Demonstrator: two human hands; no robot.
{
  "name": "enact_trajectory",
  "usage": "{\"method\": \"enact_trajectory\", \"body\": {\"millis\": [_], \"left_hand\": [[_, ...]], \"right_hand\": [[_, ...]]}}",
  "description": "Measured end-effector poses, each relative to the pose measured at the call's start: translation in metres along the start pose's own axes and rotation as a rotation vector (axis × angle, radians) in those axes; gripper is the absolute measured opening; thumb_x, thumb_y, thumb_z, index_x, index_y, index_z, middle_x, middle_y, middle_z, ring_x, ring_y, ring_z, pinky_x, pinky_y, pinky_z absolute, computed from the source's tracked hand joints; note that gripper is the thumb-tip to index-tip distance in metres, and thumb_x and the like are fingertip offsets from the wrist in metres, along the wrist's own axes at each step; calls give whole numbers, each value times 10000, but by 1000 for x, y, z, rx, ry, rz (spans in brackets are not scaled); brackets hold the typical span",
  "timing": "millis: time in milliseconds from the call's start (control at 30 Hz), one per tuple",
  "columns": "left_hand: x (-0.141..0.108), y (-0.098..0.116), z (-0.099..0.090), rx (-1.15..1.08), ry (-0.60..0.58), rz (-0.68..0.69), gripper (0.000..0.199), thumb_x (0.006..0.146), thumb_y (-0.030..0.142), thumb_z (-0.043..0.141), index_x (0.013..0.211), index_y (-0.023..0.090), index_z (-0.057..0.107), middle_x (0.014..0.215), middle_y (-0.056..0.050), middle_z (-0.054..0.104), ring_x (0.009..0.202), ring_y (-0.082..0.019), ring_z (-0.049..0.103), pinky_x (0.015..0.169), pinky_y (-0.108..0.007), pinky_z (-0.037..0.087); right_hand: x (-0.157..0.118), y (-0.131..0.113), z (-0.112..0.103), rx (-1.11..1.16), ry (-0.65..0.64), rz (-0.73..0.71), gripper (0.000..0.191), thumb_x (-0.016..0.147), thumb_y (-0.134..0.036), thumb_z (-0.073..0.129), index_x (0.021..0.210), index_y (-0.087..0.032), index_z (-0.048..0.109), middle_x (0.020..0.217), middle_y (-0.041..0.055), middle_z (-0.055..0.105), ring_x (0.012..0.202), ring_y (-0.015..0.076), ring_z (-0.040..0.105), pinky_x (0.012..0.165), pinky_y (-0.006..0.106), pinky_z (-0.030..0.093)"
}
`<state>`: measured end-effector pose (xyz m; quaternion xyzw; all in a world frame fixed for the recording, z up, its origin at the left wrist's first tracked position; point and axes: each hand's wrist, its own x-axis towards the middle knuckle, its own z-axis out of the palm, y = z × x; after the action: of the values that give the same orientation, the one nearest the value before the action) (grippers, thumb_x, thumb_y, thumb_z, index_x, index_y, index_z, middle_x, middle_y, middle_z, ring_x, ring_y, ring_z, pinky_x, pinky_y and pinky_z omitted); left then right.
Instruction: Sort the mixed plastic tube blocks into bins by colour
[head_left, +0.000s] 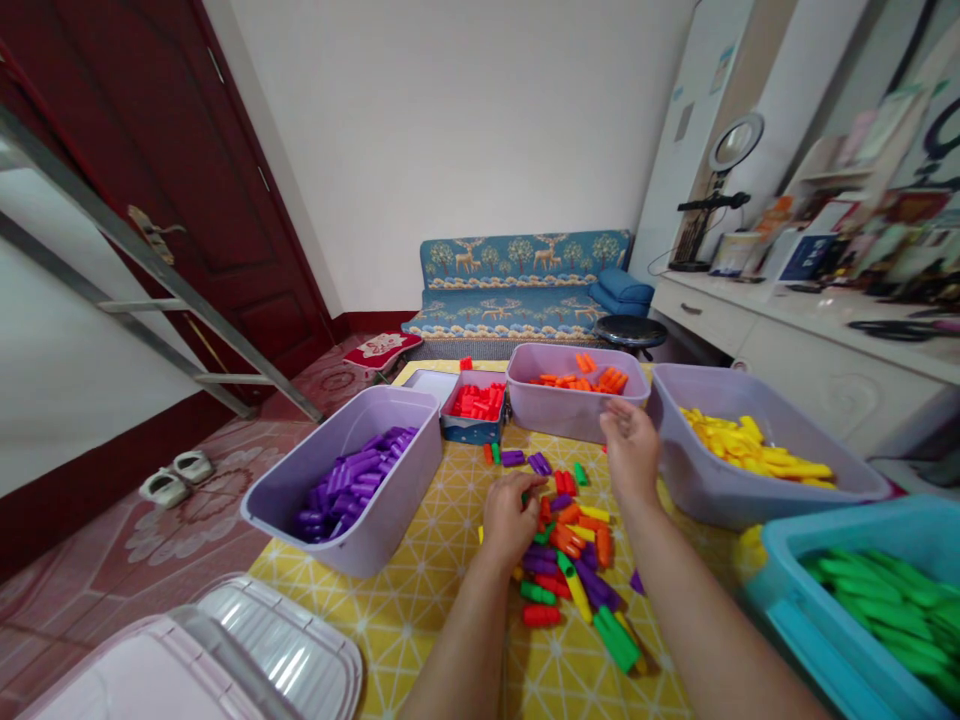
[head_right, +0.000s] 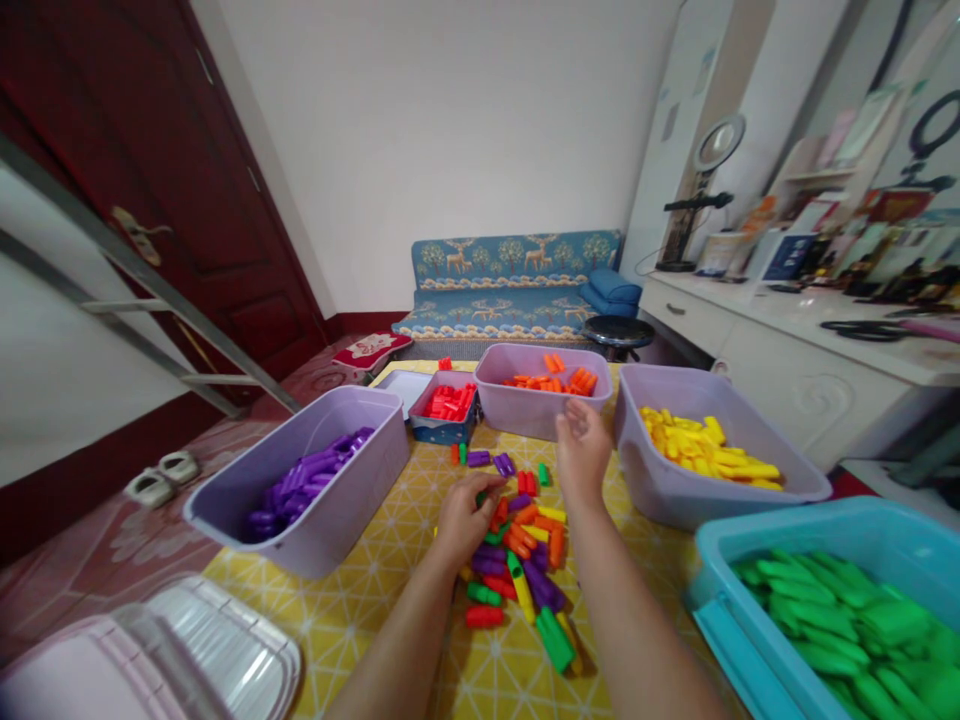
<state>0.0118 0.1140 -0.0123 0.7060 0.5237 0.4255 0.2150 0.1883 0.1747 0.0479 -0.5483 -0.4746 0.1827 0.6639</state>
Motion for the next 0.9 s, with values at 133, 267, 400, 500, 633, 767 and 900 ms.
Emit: {"method": "enact_trajectory", "body": {"millis": [133, 267, 400, 500, 633, 767, 900], "left_hand": [[1, -3, 3, -32, 23, -13, 296, 786, 95, 534, 982, 222, 716, 1013, -31, 729, 992, -204, 646, 906, -349, 486], [1, -4, 3, -109, 67, -18, 323, 761, 29, 508, 952, 190, 713, 985, -45, 722, 961, -181, 646, 889, -319, 489], [1, -3, 0, -158, 134, -36, 381, 707, -44, 471, 912, 170, 710, 934, -51, 706, 937, -170, 641, 869, -301, 486], [1, -1, -1, -185, 178, -49, 398, 675, -69, 450, 871, 163, 708, 892, -48, 698, 911, -171, 639, 833, -294, 490], [2, 0, -3, -209, 219, -58, 401, 648, -78, 434, 826, 164, 700, 858, -39, 687, 863, -164, 638, 795, -276, 488], [1, 1, -6, -198, 301, -56, 383, 639, -74, 423, 789, 170, 678, 829, -33, 661, 846, -165, 631, 802, -279, 482], [1, 0, -9, -160, 390, -39, 346, 672, -44, 410, 776, 187, 645, 830, -31, 636, 861, -173, 616, 824, -293, 473]], "right_hand": [[-3, 46, -16, -690, -94, -8, 397, 803, -252, 491, 1149, -114, 628, 1141, 163, 644, 1075, 271, 574, 976, 401, 399], [-6, 64, -18, -908, -203, -18, 373, 815, -223, 487, 1126, -115, 661, 1119, 171, 639, 1061, 277, 570, 939, 370, 391], [-5, 66, -16, -953, -220, -50, 352, 827, -266, 504, 1082, -105, 686, 1113, 169, 631, 1076, 279, 542, 958, 373, 364], [-2, 65, -17, -984, -229, -47, 362, 866, -303, 471, 1047, -91, 702, 994, 174, 660, 1033, 285, 556, 929, 377, 378], [-2, 56, -19, -1014, -250, 10, 362, 874, -257, 428, 1010, -95, 721, 917, 177, 679, 964, 270, 597, 803, 338, 430], [-12, 35, -11, -1007, -413, 66, 318, 833, -339, 488, 751, -181, 751, 739, 124, 690, 709, 234, 638, 600, 303, 421], [-27, 8, 12, -968, -547, 44, 372, 824, -434, 492, 618, -217, 714, 623, 104, 665, 621, 233, 626, 548, 300, 392]]}}
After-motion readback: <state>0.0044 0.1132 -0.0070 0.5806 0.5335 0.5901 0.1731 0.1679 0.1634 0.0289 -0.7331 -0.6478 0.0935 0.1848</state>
